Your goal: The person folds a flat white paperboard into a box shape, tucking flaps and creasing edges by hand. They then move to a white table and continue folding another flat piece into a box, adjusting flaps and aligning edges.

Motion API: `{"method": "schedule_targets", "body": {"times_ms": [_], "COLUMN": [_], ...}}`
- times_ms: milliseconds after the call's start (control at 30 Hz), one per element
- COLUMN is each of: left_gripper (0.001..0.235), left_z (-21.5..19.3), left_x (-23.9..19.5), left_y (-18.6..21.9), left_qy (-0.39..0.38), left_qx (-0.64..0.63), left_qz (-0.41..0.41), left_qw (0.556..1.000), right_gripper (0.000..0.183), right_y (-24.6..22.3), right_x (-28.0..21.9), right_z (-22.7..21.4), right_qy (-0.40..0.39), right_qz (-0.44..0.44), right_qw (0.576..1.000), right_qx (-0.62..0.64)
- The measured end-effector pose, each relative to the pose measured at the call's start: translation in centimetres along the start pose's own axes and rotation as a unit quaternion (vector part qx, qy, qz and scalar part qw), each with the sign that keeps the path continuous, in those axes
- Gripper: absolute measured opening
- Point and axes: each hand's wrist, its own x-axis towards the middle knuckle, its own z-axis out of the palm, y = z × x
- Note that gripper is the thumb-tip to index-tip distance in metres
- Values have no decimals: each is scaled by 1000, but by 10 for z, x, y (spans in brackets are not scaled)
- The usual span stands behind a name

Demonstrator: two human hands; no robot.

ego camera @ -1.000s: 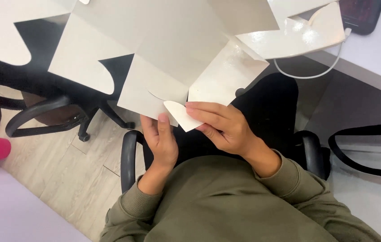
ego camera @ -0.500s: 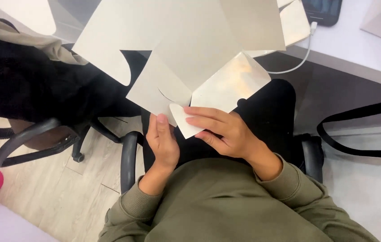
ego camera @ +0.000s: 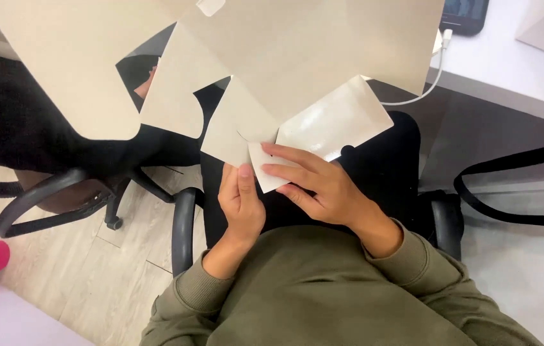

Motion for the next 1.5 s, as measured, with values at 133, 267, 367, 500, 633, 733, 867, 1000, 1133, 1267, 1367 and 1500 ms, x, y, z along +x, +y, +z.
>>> {"method": "schedule_targets", "body": {"times_ms": [133,267,367,500,633,733,867,1000,1133,1267,1367,1500], "left_gripper": [35,35,36,35,37,36,34,34,33,32,31,31], "left_z": [-2,-10,-19,-26,-38,-42,-43,-47,-48,-42,-36,-20], "left_x": [7,3,-23,-30,-43,-52,-53,-67,-74,-75,-69,-45], "left_y": [20,15,-16,-18,-35,-49,-50,-64,-72,-74,-66,-44], "left_qy": [5,12,32,51,76,103,116,119,111,96,83,50], "left_qx": [-33,-21,-35,-22,-36,-27,-8,11,10,11,-1,-36], "left_qz": [-12,-27,-26,-30,-25,-1,16,21,33,59,67,83], "left_qw": [999,999,999,998,996,994,993,993,993,994,994,995], "right_gripper": [37,36,35,32,31,31,33,35,33,34,33,30], "right_y": [1,3,4,6,3,3,3,2,1,-2,-7,-8], "right_x": [2,9,14,19,28,31,31,24,22,15,9,5], "right_z": [8,12,17,25,31,36,42,43,36,29,25,19], "right_qy": [1,-13,-15,-14,-29,-30,-21,-7,8,46,52,54], "right_qz": [6,-5,-17,-34,-41,-45,-47,-42,-66,-58,-54,-63], "right_qw": [1000,1000,1000,999,998,998,998,999,997,996,997,996], "right_qx": [4,18,19,12,27,35,32,28,36,45,33,-14]}}
